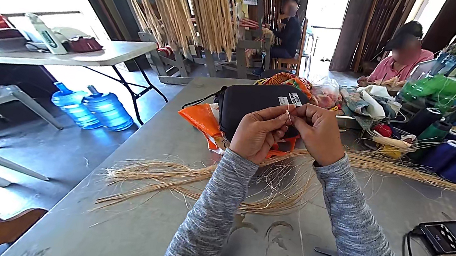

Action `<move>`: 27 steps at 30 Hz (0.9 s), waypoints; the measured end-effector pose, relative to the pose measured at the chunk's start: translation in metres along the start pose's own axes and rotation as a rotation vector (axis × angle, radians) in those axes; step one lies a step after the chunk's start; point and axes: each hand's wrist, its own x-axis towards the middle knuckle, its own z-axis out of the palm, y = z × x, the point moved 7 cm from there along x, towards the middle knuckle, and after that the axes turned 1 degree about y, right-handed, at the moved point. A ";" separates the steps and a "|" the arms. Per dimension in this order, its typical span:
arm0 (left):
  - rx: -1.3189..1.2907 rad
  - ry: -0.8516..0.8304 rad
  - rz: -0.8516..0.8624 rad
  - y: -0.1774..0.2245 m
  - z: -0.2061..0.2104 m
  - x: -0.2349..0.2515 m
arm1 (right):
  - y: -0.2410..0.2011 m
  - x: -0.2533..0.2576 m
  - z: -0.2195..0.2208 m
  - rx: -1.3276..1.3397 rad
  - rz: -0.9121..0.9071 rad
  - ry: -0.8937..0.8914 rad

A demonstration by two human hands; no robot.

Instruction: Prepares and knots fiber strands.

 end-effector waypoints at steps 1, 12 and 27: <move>0.043 0.028 0.025 0.002 -0.002 0.000 | 0.001 0.000 0.001 0.020 -0.007 -0.020; 0.229 0.005 0.178 0.022 -0.009 0.000 | -0.009 0.000 -0.009 0.122 -0.069 -0.112; 0.358 0.021 0.281 0.025 -0.004 -0.005 | -0.041 -0.020 0.001 -0.114 -0.275 -0.348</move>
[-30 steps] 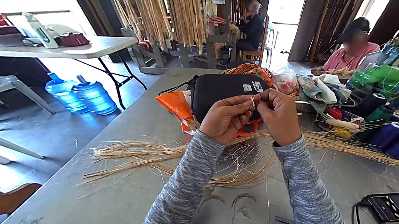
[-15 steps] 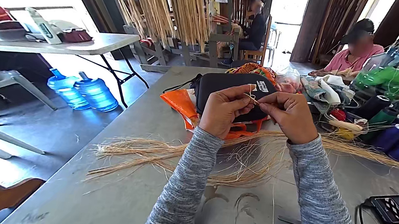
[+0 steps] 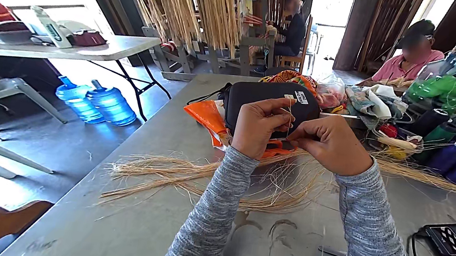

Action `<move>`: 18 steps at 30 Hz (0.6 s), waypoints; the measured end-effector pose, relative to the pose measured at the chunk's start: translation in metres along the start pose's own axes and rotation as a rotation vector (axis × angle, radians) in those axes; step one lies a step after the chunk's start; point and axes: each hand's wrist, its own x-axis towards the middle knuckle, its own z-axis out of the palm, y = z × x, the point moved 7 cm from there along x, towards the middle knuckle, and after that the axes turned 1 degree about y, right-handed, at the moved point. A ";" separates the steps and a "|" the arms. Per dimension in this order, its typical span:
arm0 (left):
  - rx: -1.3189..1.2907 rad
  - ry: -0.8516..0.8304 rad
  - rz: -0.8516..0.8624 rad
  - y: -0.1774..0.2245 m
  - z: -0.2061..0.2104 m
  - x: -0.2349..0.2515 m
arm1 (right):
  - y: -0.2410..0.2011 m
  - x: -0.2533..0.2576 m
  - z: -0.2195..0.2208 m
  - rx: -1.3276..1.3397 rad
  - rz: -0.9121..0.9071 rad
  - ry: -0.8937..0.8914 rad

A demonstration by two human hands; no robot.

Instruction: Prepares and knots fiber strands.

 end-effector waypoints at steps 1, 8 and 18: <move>0.002 0.008 0.003 0.000 0.001 -0.001 | 0.000 0.001 0.001 0.007 -0.012 -0.010; -0.091 0.047 -0.010 0.000 0.000 0.002 | 0.014 0.004 0.004 0.096 0.075 -0.002; -0.232 -0.242 -0.109 0.001 0.008 -0.003 | 0.036 0.001 -0.019 0.389 0.335 0.184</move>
